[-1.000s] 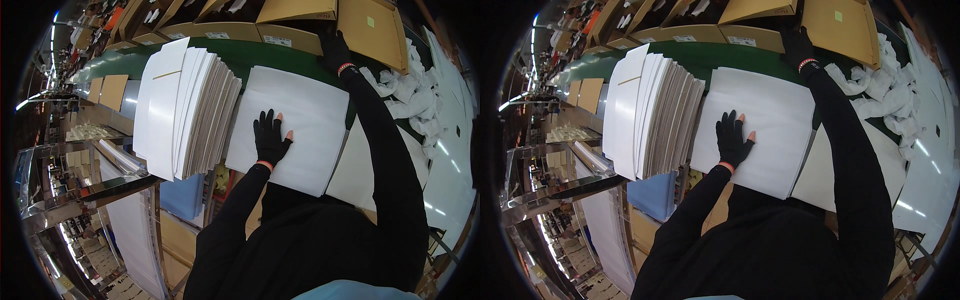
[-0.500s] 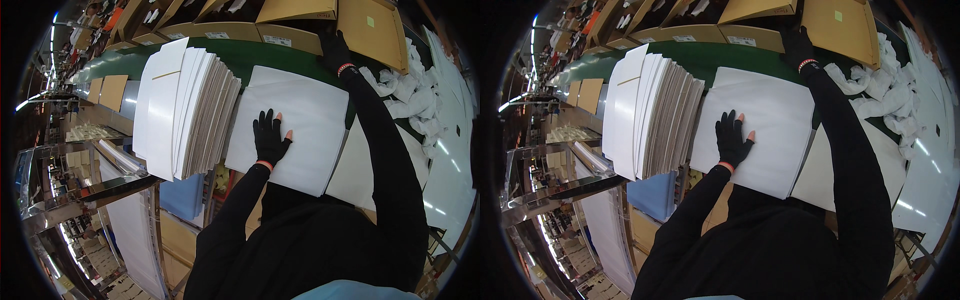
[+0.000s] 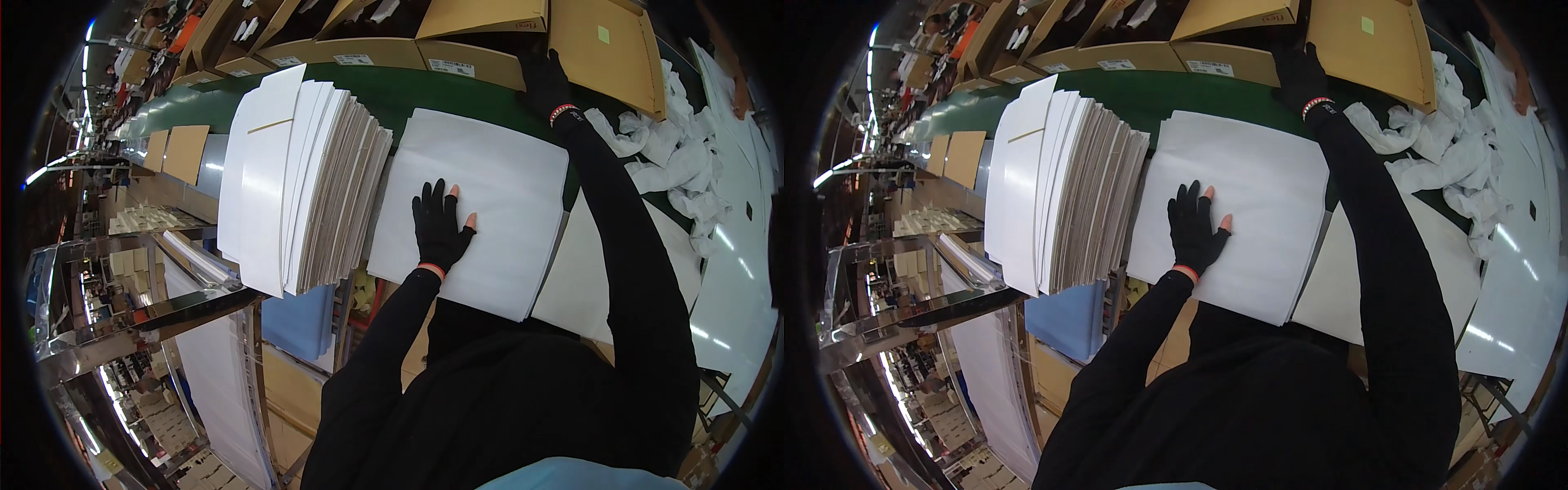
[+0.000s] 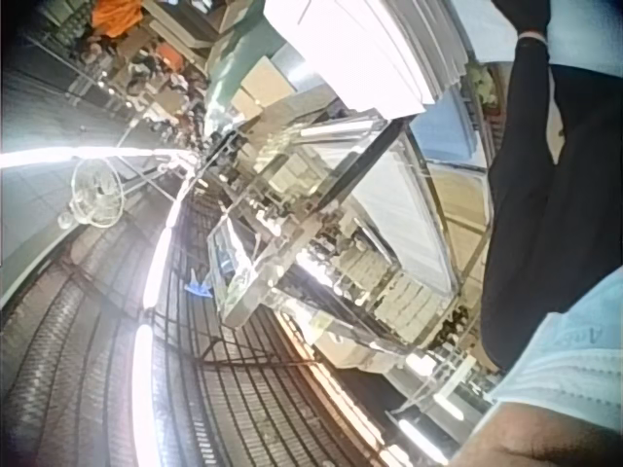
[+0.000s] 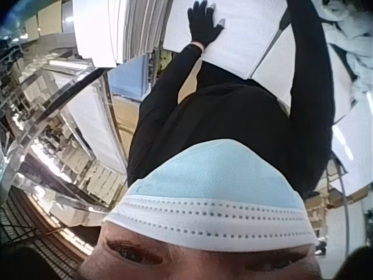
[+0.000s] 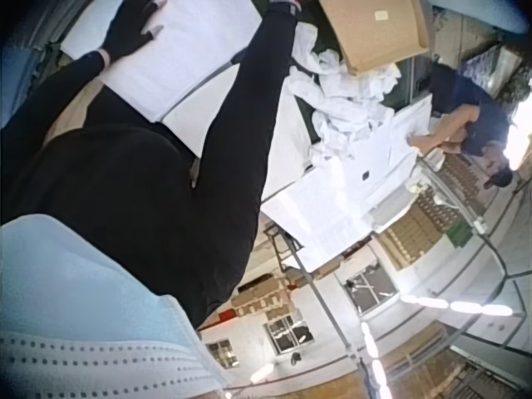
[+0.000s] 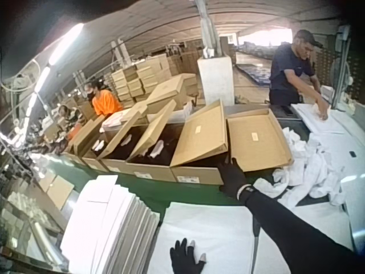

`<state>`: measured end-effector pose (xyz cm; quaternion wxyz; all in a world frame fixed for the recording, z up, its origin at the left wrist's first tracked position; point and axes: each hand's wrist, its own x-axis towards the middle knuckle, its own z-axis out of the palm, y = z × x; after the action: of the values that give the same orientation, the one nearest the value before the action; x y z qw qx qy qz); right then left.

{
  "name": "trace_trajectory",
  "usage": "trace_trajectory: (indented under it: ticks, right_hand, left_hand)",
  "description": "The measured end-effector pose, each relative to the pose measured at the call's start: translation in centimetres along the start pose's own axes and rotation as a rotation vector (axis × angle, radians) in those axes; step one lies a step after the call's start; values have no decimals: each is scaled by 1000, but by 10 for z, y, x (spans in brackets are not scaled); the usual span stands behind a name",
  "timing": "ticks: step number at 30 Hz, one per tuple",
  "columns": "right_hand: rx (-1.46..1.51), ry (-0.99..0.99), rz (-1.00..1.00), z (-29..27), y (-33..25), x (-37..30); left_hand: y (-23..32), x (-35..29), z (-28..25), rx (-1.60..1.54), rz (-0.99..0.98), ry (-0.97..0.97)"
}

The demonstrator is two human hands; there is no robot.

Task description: The person wraps a pair of brown leather shoes in white tissue paper and places them into a cardboard box. They add additional tissue paper and a white sheet to the box, then close the lid. The person repeats this process for a second pair of shoes.

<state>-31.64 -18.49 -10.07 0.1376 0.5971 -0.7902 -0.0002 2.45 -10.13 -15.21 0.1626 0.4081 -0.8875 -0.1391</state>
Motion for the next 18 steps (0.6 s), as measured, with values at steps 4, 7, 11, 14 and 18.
trace_trajectory:
  ticks: [4,7,11,14,18]
  right_hand:
    - [7,-4,-2,-1,-1,-1]
    - [9,26,2,3,-1,0]
    - [-1,57,-8,9,2,-3]
    - [-6,72,-7,13,5,-4]
    - [-12,-56,16,1,-2,0]
  left_hand:
    - [-1,-1,1,1,-1,0]
    - [-1,-1,1,2,0,-3]
    - [0,-1,0,4,4,-2]
    - [1,0,0,5,13,3]
    - [-1,-1,1,9,8,8]
